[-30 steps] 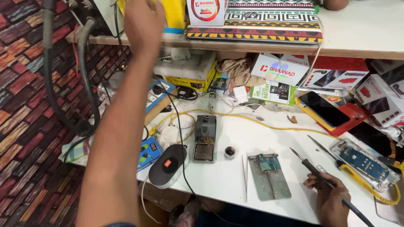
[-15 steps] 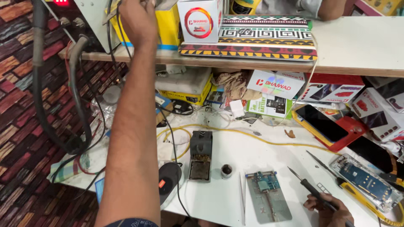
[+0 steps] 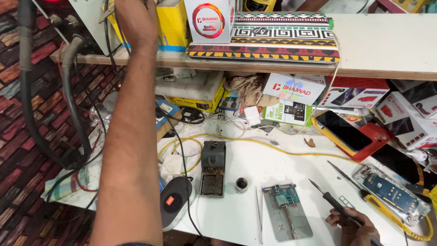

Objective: The person uses a soldering iron and tweezers to apply solder to a small circuit board held in a metal fixture. The person repeatedly touches the iron to the board and uses tweezers to adjust components while working at a cluttered electronics repair bench.

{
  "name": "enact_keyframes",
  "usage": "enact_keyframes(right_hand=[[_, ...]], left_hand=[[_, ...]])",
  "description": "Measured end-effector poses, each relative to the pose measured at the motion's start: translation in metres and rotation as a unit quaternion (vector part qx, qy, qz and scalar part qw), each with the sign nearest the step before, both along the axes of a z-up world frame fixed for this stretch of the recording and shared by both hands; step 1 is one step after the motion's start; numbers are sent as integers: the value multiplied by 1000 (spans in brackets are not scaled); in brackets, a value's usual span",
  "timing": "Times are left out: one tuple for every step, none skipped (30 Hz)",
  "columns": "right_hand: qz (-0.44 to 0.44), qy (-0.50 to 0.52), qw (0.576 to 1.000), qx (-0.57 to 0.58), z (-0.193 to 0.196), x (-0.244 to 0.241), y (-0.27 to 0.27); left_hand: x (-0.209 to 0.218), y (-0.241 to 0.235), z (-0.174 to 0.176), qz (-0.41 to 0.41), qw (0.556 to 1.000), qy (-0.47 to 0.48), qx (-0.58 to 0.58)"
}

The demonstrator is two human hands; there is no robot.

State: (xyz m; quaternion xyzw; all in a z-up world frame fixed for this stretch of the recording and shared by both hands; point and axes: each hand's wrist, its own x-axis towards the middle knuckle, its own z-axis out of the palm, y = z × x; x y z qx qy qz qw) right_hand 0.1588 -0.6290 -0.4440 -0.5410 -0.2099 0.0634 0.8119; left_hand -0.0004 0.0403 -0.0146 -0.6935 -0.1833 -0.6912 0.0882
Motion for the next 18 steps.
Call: enact_keyframes(right_hand=[[-2,-1,1000,-4,2,-1,0],[-2,-1,1000,-7,4,-2,-1],[-3,-2,1000,-11,5,-3,-1],[-4,-3,1000,-9,5,-4,0],[-5,-4,1000,-8,5,-5,0],[-5,-5,1000,-5,5,-4,2],[-13,1,1000,-11,4,-3,3],[-20,9,1000,-18,3,-2,2],[-28,16,999,-25,1,0,2],[-19,13,1000,-11,-1,1,1],[-10,9,1000,3,-3,2,2],[0,6,1000,17,-4,3,2],[-4,9,1000,3,-5,3,0],[-7,11,1000,-12,-6,4,0],[-10,13,1000,-27,-6,5,-1],[-5,15,1000,-19,-6,4,-2],[1,17,1000,-11,-7,4,-2],[6,17,1000,-2,-6,5,-1]], left_hand=[[1,5,-1,26,999,3,23],[1,9,-2,53,997,7,46],[1,12,-2,49,998,25,18],[1,15,-1,45,998,44,-9],[-1,16,-1,41,997,63,-36],[-3,16,-1,28,997,61,-31],[-6,14,0,14,998,58,-27],[-10,10,0,0,998,56,-22],[-18,6,-1,-18,999,38,-5],[-27,1,0,-38,999,21,13],[-34,-5,-1,-58,998,4,32],[-40,-11,-2,-42,999,10,23],[-48,-17,-2,-25,999,16,14],[-54,-22,0,-7,1000,22,5],[-56,-26,2,-27,998,43,25],[-57,-30,2,-49,996,65,44],[-56,-33,1,-71,992,87,62],[-54,-34,4,-59,993,89,54]])
